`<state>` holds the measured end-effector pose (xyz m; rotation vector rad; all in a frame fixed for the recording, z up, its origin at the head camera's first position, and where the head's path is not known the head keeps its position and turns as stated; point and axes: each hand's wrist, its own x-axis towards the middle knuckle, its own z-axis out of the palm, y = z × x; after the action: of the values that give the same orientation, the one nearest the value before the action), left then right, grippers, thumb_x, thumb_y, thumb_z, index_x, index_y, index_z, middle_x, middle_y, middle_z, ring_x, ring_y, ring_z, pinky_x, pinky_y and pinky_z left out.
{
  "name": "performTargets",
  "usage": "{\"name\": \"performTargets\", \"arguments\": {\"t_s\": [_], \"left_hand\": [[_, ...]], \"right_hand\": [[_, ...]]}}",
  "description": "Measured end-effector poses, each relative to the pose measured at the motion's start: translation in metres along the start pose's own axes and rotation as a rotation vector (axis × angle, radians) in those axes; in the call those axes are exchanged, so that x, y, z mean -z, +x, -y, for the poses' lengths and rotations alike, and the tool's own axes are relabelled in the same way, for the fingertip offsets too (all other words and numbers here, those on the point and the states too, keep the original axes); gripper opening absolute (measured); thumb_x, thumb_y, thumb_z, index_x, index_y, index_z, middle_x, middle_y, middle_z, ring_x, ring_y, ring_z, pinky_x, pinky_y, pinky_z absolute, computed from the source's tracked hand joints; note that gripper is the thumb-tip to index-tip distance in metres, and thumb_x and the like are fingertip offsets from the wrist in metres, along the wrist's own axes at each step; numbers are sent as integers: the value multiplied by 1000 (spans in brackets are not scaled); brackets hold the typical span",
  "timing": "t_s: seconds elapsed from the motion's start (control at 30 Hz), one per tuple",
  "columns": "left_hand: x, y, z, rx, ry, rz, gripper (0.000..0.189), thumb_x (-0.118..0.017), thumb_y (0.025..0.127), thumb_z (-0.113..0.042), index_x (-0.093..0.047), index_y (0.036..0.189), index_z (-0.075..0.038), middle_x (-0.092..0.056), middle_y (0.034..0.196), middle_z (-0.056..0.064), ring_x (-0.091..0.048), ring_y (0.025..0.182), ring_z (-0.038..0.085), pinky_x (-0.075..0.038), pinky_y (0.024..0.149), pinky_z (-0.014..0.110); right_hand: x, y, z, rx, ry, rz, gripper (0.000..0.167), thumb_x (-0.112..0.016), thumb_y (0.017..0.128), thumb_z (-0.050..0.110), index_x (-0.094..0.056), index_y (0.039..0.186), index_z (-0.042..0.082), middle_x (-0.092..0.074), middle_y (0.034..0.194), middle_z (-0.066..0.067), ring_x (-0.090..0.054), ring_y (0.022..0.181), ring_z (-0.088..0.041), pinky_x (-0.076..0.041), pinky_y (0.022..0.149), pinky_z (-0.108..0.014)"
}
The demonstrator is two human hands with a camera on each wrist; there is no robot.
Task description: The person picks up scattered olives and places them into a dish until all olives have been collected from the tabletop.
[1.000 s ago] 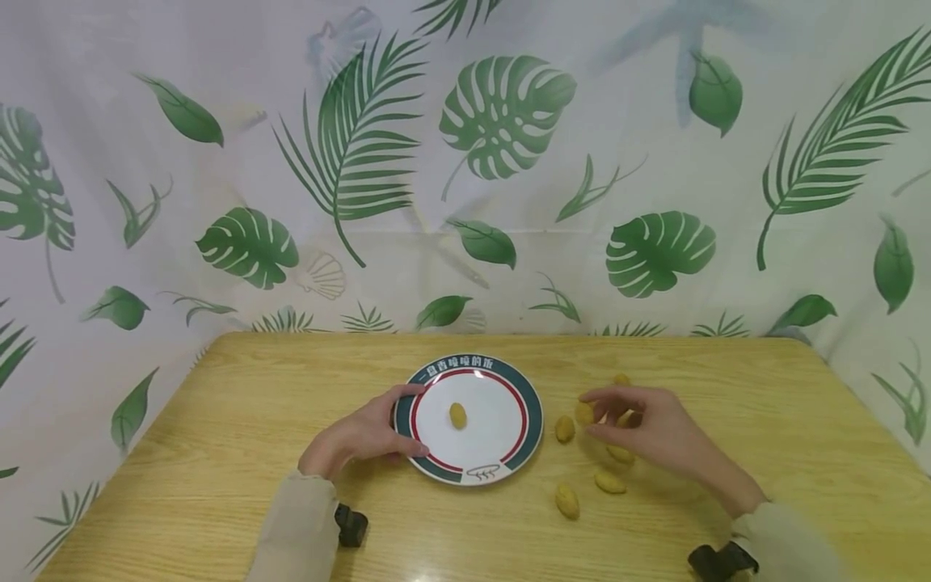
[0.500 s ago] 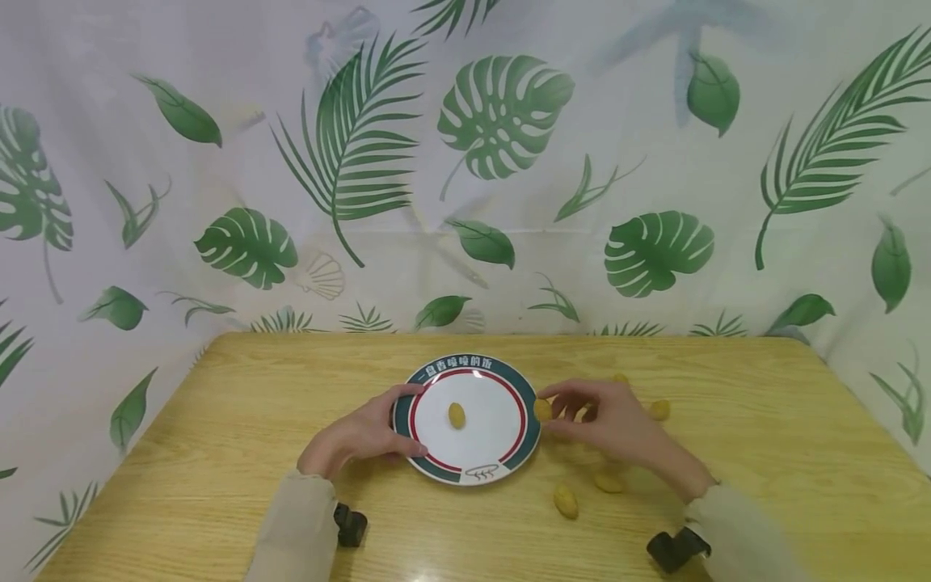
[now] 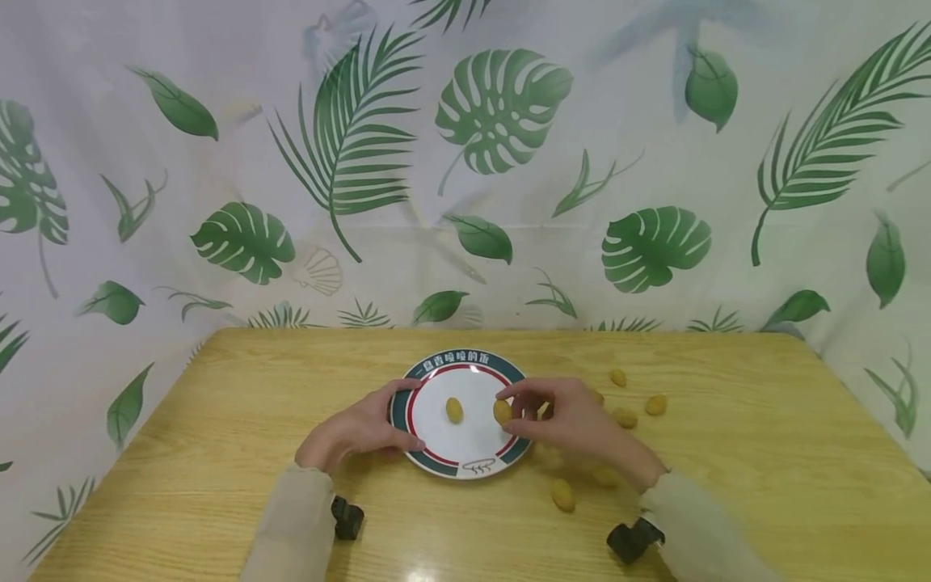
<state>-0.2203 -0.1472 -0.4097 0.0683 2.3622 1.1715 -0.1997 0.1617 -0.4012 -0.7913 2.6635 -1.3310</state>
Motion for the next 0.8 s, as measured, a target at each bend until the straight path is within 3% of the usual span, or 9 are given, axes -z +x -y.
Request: {"name": "performTargets", "arguments": {"t_s": [0.3, 0.6, 0.8], "left_hand": [[3, 1, 0, -8, 0, 9, 92, -90, 77, -19, -40, 154, -25, -47, 147, 14, -52, 120, 30, -55, 81, 30], [1, 1, 2, -15, 4, 9, 91, -89, 78, -19, -40, 154, -25, -47, 145, 15, -57, 108, 26, -55, 74, 29], [2, 0, 1, -18, 4, 12, 91, -89, 78, -19, -40, 155, -25, -48, 145, 14, -56, 112, 27, -54, 75, 29]], "right_hand": [[-15, 15, 5, -12, 52, 74, 30, -82, 88, 23, -74, 116, 15, -73, 93, 0, -61, 78, -12, -52, 66, -22], [-31, 26, 9, -23, 6, 110, 27, -83, 86, 21, -76, 112, 16, -72, 90, 4, -63, 80, -10, -53, 70, -22], [-35, 28, 10, -85, -33, 120, 26, -83, 86, 20, -76, 110, 16, -72, 89, 5, -63, 81, -11, -52, 70, -21]]}}
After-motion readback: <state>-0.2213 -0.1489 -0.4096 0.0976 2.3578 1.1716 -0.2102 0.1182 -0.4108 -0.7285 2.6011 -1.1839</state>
